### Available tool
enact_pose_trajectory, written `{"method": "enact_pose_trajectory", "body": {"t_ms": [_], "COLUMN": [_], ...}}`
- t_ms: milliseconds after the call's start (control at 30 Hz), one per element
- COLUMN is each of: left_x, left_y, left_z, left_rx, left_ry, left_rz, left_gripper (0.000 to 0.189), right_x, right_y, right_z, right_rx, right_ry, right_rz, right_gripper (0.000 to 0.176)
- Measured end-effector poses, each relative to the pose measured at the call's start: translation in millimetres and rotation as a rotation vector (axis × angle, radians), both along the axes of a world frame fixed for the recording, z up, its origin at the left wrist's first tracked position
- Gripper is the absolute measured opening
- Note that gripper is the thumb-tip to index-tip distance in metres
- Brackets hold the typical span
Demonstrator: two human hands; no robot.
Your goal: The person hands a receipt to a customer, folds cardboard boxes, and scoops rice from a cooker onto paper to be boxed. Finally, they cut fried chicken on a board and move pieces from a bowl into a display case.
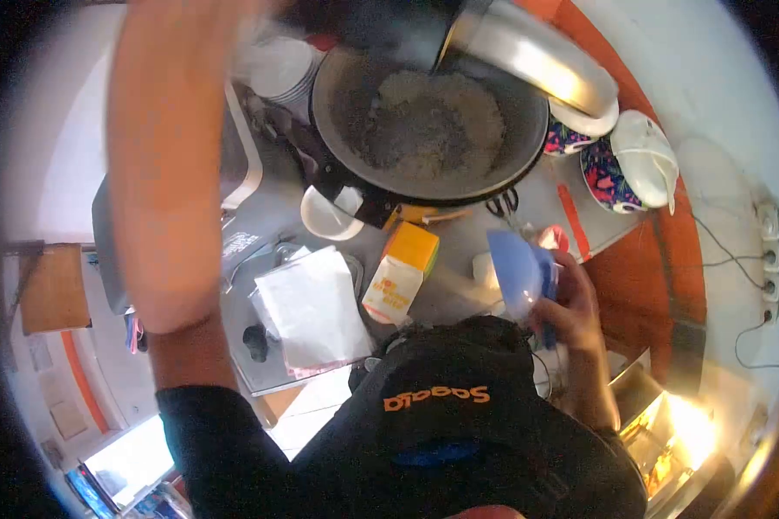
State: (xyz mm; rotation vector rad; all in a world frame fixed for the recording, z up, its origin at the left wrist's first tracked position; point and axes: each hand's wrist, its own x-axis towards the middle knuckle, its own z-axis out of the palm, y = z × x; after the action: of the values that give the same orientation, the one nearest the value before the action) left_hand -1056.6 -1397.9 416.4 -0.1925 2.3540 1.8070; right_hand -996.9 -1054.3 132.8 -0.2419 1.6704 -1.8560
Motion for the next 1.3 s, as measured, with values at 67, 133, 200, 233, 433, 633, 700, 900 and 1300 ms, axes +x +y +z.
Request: {"method": "enact_pose_trajectory", "body": {"t_ms": [67, 133, 200, 233, 433, 633, 700, 900, 1300], "left_x": [0, 4, 10, 13, 28, 41, 40, 42, 40], "left_y": [-11, -28, -46, -55, -100, -124, -128, -133, -131], "left_z": [0, -5, -12, -16, -35, -45, -49, -58, -69], "left_rx": [-0.166, -0.262, -0.314, -0.33, -0.377, -0.372, -0.365, -0.356, -0.347], "left_ry": [0.137, 0.191, 0.225, 0.228, 0.245, 0.244, 0.248, 0.246, 0.25], "left_rz": [0.007, 0.04, 0.081, 0.103, 0.207, 0.278, 0.289, 0.304, 0.297], "left_gripper": [0.033, 0.033, 0.033, 0.032, 0.032, 0.031, 0.031, 0.03, 0.029], "right_x": [-32, -81, -156, -197, -306, -268, -286, -253, -228], "right_y": [-15, -62, -108, -136, -276, -318, -341, -313, -305], "right_z": [45, 90, 80, 46, -148, -142, -213, -69, -192], "right_rx": [-0.105, 0.106, 0.399, 0.348, 0.91, 0.959, 1.019, 0.982, 0.986], "right_ry": [0.353, 0.515, 0.656, 0.472, 0.551, 0.748, 1.104, 1.046, 1.472], "right_rz": [0.018, -0.033, 0.095, 0.106, 0.054, 0.38, 1.077, 1.358, 1.621], "right_gripper": [0.044, 0.037, 0.032, 0.028, 0.024, 0.024, 0.021, 0.019, 0.024]}}
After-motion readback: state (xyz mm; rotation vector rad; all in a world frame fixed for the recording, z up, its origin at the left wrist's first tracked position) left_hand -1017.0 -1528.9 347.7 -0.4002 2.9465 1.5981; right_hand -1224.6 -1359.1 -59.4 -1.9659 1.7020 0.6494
